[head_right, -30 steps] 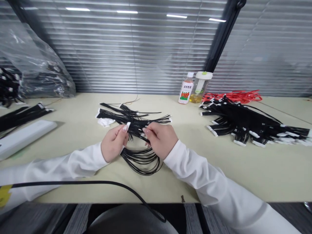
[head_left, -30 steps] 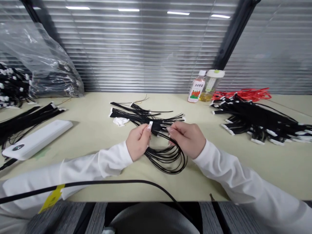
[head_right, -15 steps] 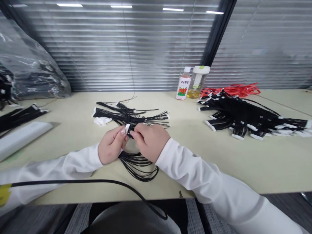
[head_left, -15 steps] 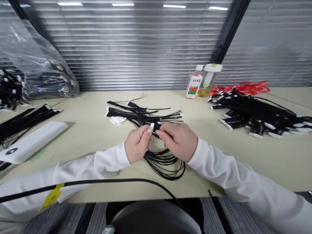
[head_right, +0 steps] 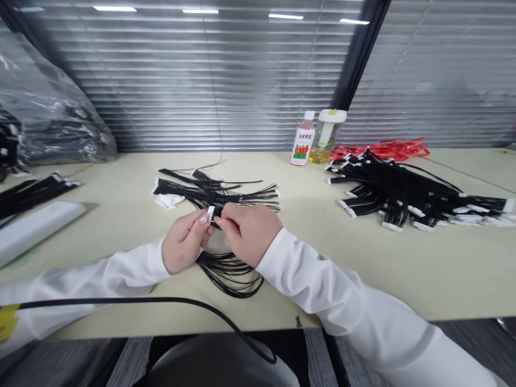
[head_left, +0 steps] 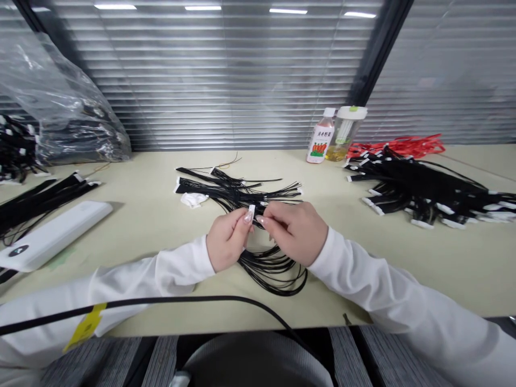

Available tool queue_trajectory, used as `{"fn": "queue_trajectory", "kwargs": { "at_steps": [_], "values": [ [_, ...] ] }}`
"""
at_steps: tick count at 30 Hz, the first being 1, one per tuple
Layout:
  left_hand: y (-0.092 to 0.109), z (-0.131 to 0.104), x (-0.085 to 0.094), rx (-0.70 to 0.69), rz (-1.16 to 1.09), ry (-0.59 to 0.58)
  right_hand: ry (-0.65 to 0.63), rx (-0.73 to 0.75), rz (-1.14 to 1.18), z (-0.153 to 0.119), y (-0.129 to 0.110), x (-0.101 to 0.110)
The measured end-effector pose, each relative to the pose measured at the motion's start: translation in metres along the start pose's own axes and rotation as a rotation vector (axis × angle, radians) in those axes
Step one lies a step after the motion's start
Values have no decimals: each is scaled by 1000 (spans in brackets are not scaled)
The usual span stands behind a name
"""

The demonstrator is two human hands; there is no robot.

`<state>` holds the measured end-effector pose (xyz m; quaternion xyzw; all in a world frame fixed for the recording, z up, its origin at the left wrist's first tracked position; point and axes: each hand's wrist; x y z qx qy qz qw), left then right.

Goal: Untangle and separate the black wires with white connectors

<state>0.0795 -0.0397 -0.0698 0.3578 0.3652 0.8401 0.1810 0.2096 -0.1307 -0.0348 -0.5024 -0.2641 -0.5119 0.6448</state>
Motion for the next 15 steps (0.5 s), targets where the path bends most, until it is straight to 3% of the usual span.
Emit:
{"fn": "queue_trajectory", "kwargs": {
  "at_steps": [9,15],
  "values": [
    [-1,-1,-1,-22,59,6,20,52,-240,-3,-1,-2],
    [-1,0,-2,-38,31,3,24,67,-265,-4,-2,-7]
  ]
}}
Point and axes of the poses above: each hand's wrist, its own z-axis towards the middle knuckle, its own x-axis out of the back of the hand, y = z × x, and after that the axes turned 6 degrees about -x, right-handed
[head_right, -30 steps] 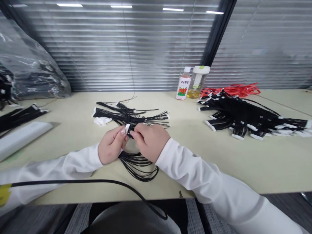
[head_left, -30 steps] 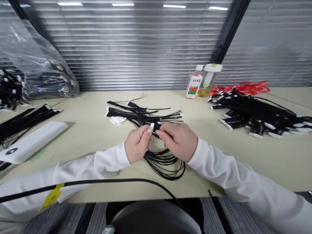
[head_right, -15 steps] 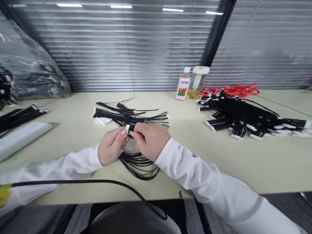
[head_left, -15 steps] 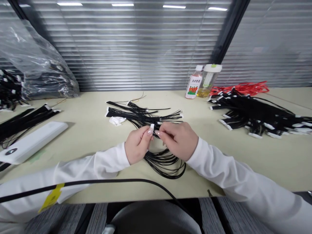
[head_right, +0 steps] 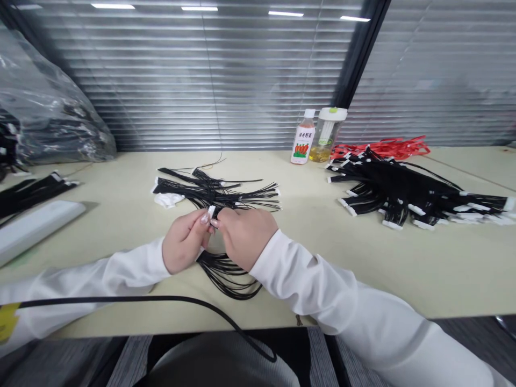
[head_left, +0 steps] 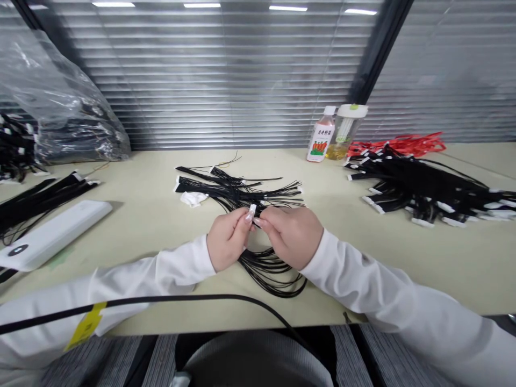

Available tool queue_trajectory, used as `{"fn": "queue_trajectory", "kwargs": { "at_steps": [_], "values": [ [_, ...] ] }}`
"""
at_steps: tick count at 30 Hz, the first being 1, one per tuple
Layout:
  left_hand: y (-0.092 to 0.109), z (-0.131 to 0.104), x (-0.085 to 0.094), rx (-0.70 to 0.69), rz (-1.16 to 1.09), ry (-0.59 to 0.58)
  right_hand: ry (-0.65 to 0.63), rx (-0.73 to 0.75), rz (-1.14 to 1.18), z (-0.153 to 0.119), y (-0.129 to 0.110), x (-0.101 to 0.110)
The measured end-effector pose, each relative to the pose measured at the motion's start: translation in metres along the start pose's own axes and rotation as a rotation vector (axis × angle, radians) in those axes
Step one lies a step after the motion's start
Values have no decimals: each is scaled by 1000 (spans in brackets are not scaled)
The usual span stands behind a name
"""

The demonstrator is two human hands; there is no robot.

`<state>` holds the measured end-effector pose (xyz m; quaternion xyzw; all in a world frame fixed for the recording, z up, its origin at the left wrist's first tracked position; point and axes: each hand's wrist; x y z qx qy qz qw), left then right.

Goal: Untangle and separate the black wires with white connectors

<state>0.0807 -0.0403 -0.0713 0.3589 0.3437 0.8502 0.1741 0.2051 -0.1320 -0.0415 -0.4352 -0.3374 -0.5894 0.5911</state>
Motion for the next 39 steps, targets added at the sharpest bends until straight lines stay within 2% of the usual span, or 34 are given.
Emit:
{"fn": "queue_trajectory", "kwargs": {
  "at_steps": [10,15,19,26,31,35,39],
  "values": [
    [4,-1,1,5,-58,-2,30,35,119,1,0,0],
    [3,-1,1,66,-99,21,71,68,297,2,3,2],
    [2,-1,2,100,-99,31,49,24,378,3,4,5],
    [0,-3,5,83,-78,-5,71,41,270,3,2,3],
    [2,-4,4,82,-88,-31,28,64,222,4,3,2],
    [4,-5,3,51,-81,-9,70,67,234,3,2,-2],
    [4,-7,3,15,-50,20,123,135,193,2,0,-4]
  ]
}}
Point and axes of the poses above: each hand's wrist, its own z-axis towards the middle knuckle, its own x-axis out of the back of the hand, y = z × x, and after that the axes turned 6 degrees about -x, right-handed
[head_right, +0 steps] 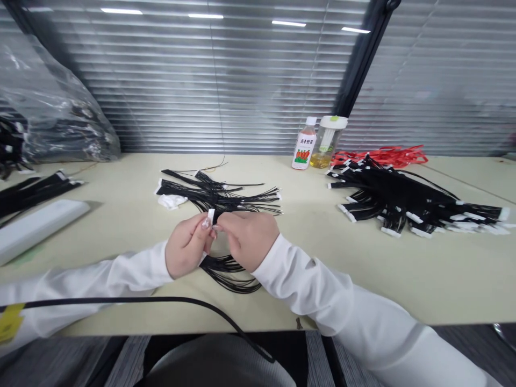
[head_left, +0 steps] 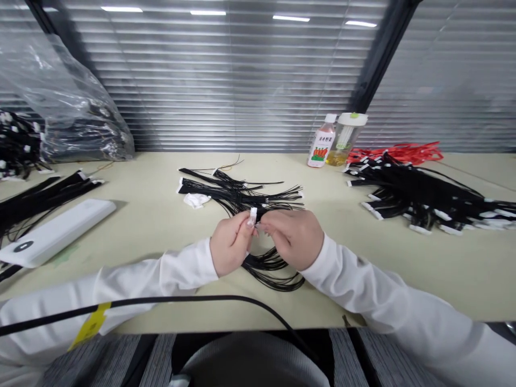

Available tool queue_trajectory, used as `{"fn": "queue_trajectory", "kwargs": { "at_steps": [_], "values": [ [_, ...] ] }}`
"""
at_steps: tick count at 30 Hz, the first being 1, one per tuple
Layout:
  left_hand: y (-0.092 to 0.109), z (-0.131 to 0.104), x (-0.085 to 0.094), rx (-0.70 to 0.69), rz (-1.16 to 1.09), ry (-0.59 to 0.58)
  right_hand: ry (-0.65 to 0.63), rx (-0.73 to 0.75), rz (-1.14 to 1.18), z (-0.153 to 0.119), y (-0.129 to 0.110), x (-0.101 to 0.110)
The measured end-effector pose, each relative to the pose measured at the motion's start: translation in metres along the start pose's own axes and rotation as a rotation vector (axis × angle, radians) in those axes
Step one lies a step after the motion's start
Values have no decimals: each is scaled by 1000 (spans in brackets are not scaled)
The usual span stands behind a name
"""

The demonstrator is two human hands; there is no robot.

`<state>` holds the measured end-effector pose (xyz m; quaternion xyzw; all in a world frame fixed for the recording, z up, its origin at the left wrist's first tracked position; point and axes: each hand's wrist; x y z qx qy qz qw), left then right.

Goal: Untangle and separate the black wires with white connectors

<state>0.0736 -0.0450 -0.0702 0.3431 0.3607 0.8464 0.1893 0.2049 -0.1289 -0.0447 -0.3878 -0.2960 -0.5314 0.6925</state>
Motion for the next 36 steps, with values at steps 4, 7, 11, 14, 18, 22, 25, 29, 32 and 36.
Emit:
{"fn": "queue_trajectory", "kwargs": {
  "at_steps": [4,7,11,14,18,22,25,29,32,36],
  "values": [
    [1,-1,0,-20,7,1,-4,52,-142,-2,-3,3],
    [2,-2,-1,-10,-20,3,-20,60,-202,-2,-5,5],
    [1,-3,-2,6,-54,12,-45,67,-231,0,-5,5],
    [-2,1,-1,45,-68,19,-96,16,-159,5,-1,3],
    [-5,7,2,98,31,-14,-169,-60,-76,10,11,1],
    [-7,9,7,133,114,-78,-177,-76,-39,9,26,0],
    [-9,8,9,176,95,-77,-158,-53,-77,7,33,-2],
    [-10,8,8,233,-31,-18,-139,7,-174,4,38,-6],
    [-9,12,6,342,-240,-19,-87,97,-268,2,41,-10],
    [-7,16,7,535,-425,-146,21,370,-311,1,48,-17]
  ]
}}
Point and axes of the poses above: each hand's wrist, its own z-axis towards the middle knuckle, its own x-axis out of the back of the hand, y = z × x, and after that the axes turned 6 degrees about -x, right-handed
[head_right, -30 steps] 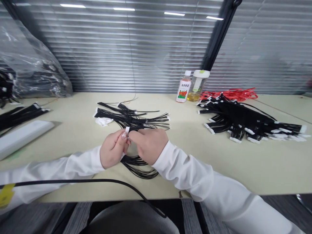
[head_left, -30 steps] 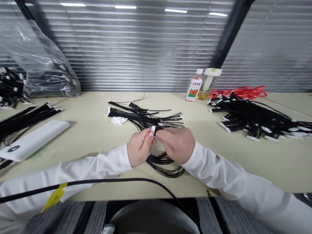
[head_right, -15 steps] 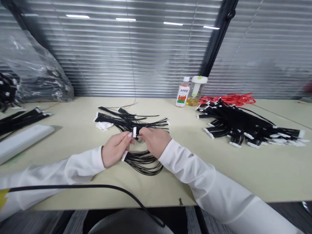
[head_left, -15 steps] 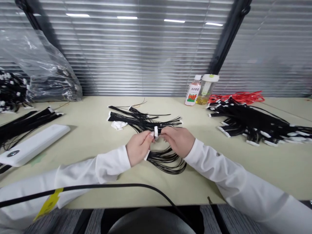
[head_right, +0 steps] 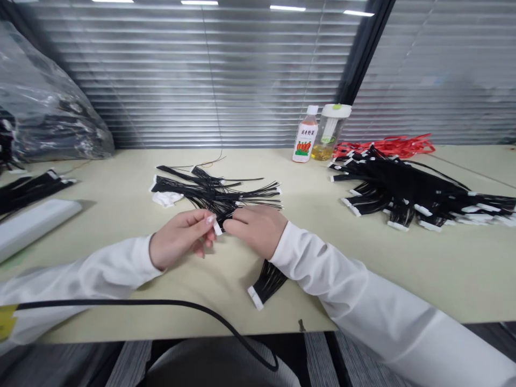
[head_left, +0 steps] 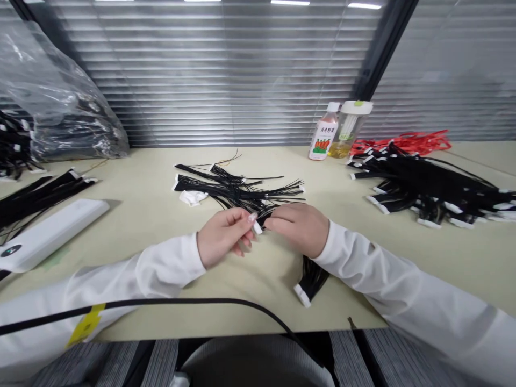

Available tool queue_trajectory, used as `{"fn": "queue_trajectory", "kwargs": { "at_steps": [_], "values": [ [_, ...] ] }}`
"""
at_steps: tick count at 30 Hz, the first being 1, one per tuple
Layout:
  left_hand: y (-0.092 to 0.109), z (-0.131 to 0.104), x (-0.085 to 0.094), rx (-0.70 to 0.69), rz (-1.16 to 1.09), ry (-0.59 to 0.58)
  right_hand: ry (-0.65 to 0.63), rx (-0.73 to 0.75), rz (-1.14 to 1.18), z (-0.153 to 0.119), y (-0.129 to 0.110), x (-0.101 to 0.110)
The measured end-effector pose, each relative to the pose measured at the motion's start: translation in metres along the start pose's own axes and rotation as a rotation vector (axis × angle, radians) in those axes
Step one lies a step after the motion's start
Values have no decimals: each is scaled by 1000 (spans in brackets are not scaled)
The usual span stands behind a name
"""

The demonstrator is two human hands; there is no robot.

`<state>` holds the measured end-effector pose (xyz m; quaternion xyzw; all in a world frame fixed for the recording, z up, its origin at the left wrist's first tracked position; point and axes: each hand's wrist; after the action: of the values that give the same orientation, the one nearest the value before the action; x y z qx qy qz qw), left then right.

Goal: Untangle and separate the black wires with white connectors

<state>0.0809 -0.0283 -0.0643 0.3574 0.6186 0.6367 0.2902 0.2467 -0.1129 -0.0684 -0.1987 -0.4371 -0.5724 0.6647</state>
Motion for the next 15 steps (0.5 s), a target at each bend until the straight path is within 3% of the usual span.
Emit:
{"fn": "queue_trajectory", "kwargs": {
  "at_steps": [3,7,12,15],
  "values": [
    [1,0,3,132,-51,-69,88,85,41,1,4,-8],
    [0,-1,4,253,-171,-32,123,36,154,2,7,-8],
    [-1,-10,1,273,-353,60,150,-50,272,-1,-1,9],
    [-2,-17,-2,255,-464,108,89,-64,229,-2,-13,15]
  ]
}}
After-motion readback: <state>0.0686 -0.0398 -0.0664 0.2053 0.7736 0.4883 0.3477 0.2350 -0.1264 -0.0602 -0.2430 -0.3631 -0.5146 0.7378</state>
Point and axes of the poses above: each hand's wrist, its own z-axis towards the middle knuckle, its own x-axis out of the back of the hand, y = z × x, and after that the axes turned 6 degrees about -x, right-handed
